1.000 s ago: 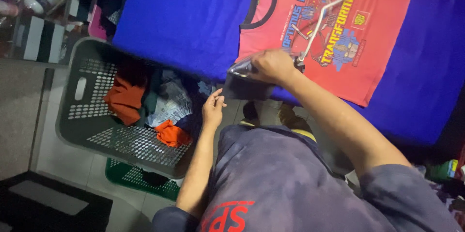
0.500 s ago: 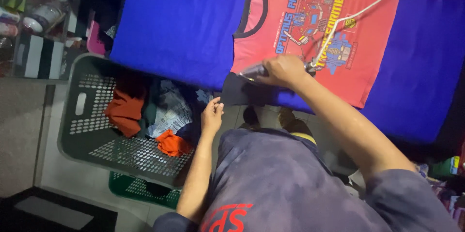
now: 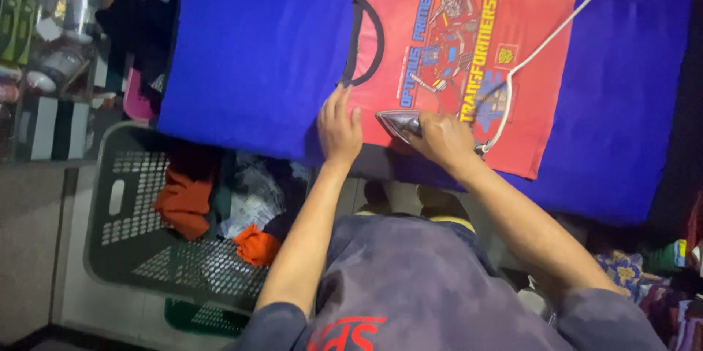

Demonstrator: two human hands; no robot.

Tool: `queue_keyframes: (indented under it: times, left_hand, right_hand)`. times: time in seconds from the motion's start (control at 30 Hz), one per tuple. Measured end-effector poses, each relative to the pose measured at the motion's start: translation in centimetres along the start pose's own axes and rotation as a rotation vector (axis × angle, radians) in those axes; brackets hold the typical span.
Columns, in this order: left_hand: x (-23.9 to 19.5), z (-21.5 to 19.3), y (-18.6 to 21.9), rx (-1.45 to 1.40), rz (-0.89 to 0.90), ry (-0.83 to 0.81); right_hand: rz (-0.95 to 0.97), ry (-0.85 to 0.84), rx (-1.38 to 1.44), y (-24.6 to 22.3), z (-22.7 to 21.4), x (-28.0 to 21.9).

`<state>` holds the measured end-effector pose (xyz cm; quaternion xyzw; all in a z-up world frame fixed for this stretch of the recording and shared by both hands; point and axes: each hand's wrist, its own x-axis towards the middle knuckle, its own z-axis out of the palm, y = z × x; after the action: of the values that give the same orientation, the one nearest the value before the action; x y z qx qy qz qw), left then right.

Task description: Ironing a red t-shirt on a blue ironing board.

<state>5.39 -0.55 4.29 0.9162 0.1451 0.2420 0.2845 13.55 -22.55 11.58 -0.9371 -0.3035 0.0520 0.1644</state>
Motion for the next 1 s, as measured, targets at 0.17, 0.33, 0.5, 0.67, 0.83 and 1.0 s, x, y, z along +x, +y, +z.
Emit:
queue_keyframes:
  times: [0.17, 0.33, 0.5, 0.67, 0.83, 1.0]
  left_hand:
    - [4.8, 5.6, -0.5, 0.160, 0.082, -0.159]
    - [5.8, 6.8, -1.2, 0.354, 0.041, -0.360]
    - [5.7, 6.5, -1.0, 0.400, -0.031, -0.423]
    - [6.2, 6.3, -0.7, 0.361, -0.060, -0.415]
    - [6.6, 6.1, -0.6, 0.346, -0.081, -0.428]
    - [7.0, 5.9, -0.5, 0.333, -0.116, -0.471]
  right_hand:
    - [0.034, 0.049, -0.017, 1.2, -0.1, 2.0]
    - [0.000, 0.077, 0.002, 3.6, -0.9, 6.1]
    - [0.018, 0.109, -0.032, 5.4, -1.2, 11.1]
    - [-0.047, 0.095, -0.032, 7.1, -0.8, 18.1]
    - [-0.126, 0.113, -0.066, 7.5, -0.6, 25.5]
    - [-0.096, 0.119, -0.055, 9.6, 1.5, 32.9]
